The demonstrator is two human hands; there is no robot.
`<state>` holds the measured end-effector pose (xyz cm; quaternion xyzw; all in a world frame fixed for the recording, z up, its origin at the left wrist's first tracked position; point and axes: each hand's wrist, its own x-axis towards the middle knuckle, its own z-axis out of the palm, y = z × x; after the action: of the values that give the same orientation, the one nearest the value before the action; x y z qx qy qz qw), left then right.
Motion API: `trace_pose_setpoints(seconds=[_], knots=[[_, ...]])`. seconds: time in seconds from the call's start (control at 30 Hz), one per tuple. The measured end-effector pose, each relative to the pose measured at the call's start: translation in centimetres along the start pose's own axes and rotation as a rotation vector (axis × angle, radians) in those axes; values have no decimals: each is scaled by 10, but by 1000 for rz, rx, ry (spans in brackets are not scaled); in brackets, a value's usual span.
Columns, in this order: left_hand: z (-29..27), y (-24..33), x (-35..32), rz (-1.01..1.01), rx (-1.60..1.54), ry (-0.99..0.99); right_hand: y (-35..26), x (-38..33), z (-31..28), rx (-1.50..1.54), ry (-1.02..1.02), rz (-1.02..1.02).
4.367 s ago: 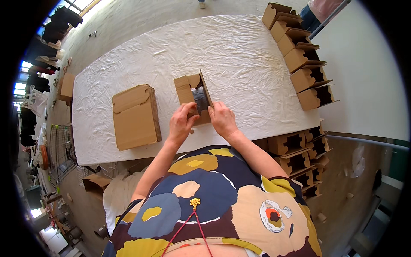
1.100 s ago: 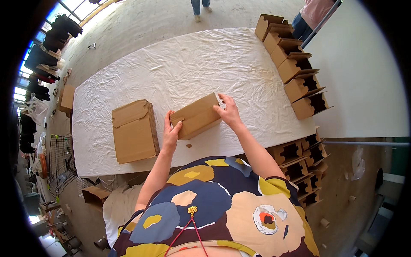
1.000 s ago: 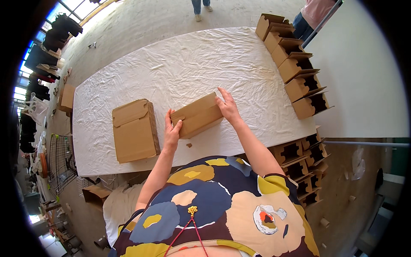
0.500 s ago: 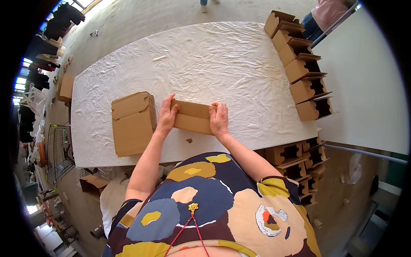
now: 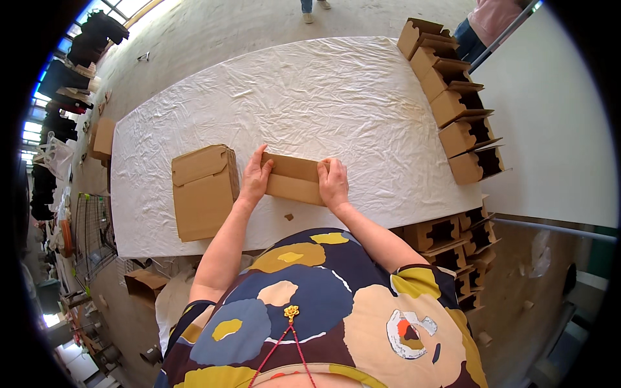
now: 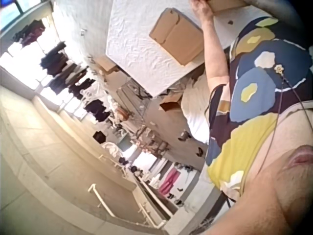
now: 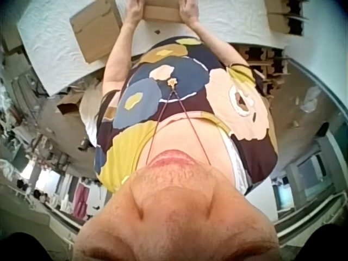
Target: The person assembles cardboard boxes by hand on a table, folding the sides and tucking in the flaps one at a time before moving the completed boxes to a stack.
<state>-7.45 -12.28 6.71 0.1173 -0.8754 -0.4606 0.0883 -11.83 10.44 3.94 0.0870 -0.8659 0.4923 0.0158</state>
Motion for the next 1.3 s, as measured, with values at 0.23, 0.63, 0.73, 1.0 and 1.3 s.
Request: trace_pose_setpoints(seconds=[0.23,0.63,0.73,1.0,1.3], knots=[[-22,48,22,44,95,-226,-24,-12,-35,-19,-104,-72],[17,72,-61,504,419,47,-32,-22,-44,-251,-146,-135],[13,77,-81,462,299,19,-35,-18,-48,-277,-153,-205],[2,74,-86,452,123,49,-38,-1,-55,-171,-338,-209],[1,69,-95,431,105,44,-75,-3,-64,-287,-800,-444]])
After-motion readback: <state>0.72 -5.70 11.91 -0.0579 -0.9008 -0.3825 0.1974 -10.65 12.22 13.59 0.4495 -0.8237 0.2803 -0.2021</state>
